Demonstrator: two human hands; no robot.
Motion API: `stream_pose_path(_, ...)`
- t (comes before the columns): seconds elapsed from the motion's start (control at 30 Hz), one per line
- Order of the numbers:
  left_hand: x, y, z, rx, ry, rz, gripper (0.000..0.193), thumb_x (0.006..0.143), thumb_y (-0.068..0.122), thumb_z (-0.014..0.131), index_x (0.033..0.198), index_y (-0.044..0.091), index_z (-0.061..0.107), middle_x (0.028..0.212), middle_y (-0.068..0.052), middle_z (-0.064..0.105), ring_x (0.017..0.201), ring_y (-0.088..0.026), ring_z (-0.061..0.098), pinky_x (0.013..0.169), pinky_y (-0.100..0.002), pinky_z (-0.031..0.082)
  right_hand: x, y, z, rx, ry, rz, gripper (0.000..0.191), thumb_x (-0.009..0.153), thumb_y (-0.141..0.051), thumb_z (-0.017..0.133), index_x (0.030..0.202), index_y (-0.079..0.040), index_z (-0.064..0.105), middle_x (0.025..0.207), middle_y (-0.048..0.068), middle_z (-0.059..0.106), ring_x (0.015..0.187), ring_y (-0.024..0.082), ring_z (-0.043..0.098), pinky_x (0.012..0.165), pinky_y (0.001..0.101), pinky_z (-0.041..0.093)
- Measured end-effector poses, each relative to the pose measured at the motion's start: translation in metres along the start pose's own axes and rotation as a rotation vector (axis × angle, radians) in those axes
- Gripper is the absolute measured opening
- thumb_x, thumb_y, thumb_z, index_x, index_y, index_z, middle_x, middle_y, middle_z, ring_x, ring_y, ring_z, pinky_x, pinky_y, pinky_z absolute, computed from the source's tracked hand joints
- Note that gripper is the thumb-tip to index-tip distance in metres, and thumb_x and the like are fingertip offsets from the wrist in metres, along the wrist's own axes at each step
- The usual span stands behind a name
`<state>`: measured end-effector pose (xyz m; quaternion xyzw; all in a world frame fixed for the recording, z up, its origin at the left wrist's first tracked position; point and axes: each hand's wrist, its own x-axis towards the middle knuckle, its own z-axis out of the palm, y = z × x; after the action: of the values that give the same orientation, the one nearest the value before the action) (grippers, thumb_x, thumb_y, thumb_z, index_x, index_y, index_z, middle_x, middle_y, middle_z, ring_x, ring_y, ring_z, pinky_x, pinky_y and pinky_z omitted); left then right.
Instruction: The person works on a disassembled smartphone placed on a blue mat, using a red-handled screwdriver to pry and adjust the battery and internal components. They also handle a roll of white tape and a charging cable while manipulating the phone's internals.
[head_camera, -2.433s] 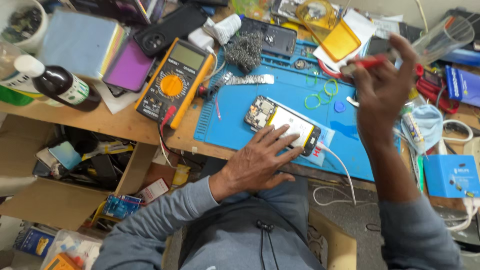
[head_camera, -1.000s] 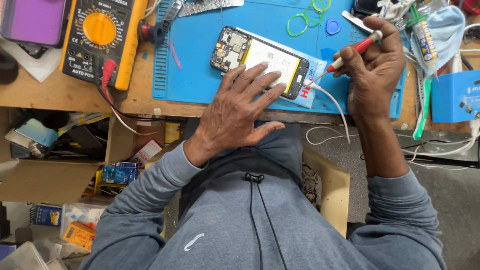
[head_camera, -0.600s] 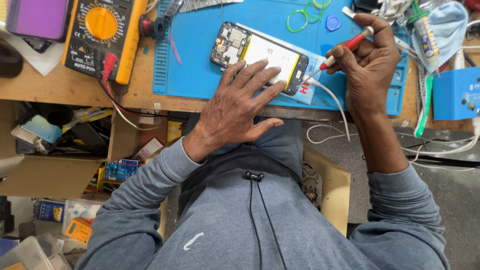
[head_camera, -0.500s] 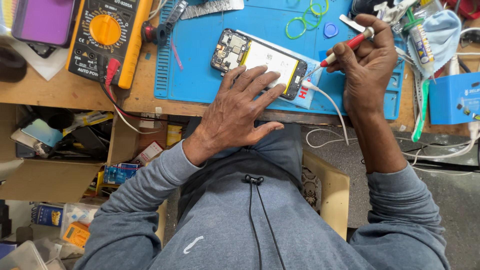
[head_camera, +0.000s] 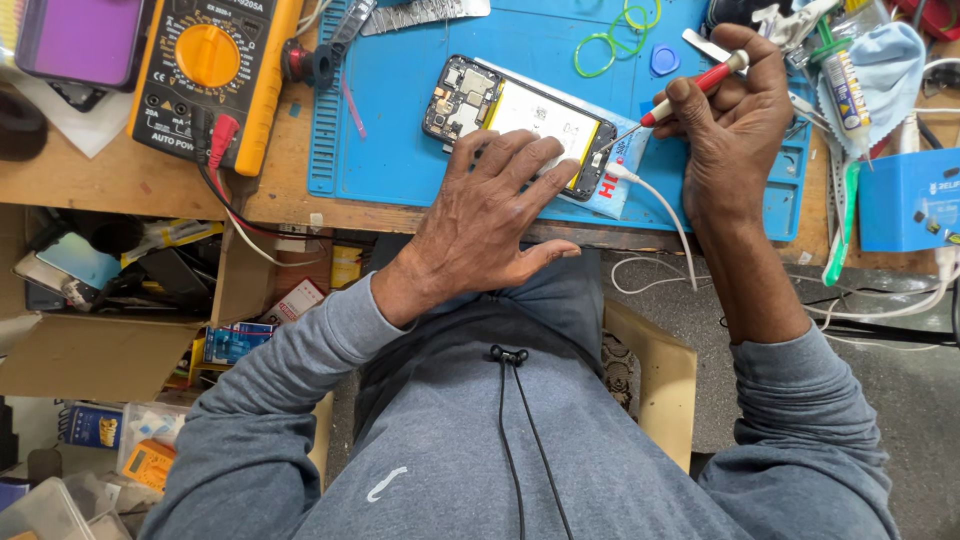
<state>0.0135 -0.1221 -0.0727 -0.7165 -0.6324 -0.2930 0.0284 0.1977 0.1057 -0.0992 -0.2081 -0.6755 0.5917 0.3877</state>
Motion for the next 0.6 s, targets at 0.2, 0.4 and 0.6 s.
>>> stream_pose_path(0.2, 0.008, 0.000, -0.004, 0.020, 0.005, 0.014, 0.082, 0.088, 0.064, 0.074, 0.141, 0.004, 0.057, 0.133, -0.011, 0.056, 0.127, -0.027, 0.048, 0.109, -0.048, 0.033, 0.000, 0.000, 0.000, 0.004, 0.004, 0.007, 0.047, 0.115, -0.004, 0.080, 0.146, 0.001, 0.045, 0.101, 0.014, 0.075, 0.090, 0.018, 0.077, 0.073, 0.0257, 0.064)
stream_pose_path(0.4, 0.013, -0.001, -0.007, 0.023, -0.006, 0.030, 0.082, 0.088, 0.062, 0.076, 0.142, 0.003, 0.057, 0.128, -0.009, 0.056, 0.124, -0.026, 0.049, 0.107, -0.046, 0.034, 0.000, 0.001, 0.000, 0.004, 0.003, 0.004, 0.047, 0.115, -0.005, 0.080, 0.146, 0.001, 0.045, 0.101, 0.014, 0.075, 0.090, 0.018, 0.077, 0.074, 0.0256, 0.064)
stream_pose_path(0.6, 0.017, -0.003, -0.003, 0.040, -0.008, 0.039, 0.084, 0.088, 0.064, 0.075, 0.142, 0.002, 0.056, 0.125, -0.010, 0.055, 0.120, -0.026, 0.049, 0.103, -0.047, 0.035, 0.000, 0.003, -0.001, -0.010, -0.013, -0.023, 0.047, 0.115, -0.006, 0.080, 0.146, 0.000, 0.045, 0.101, 0.014, 0.075, 0.091, 0.019, 0.078, 0.074, 0.0260, 0.065)
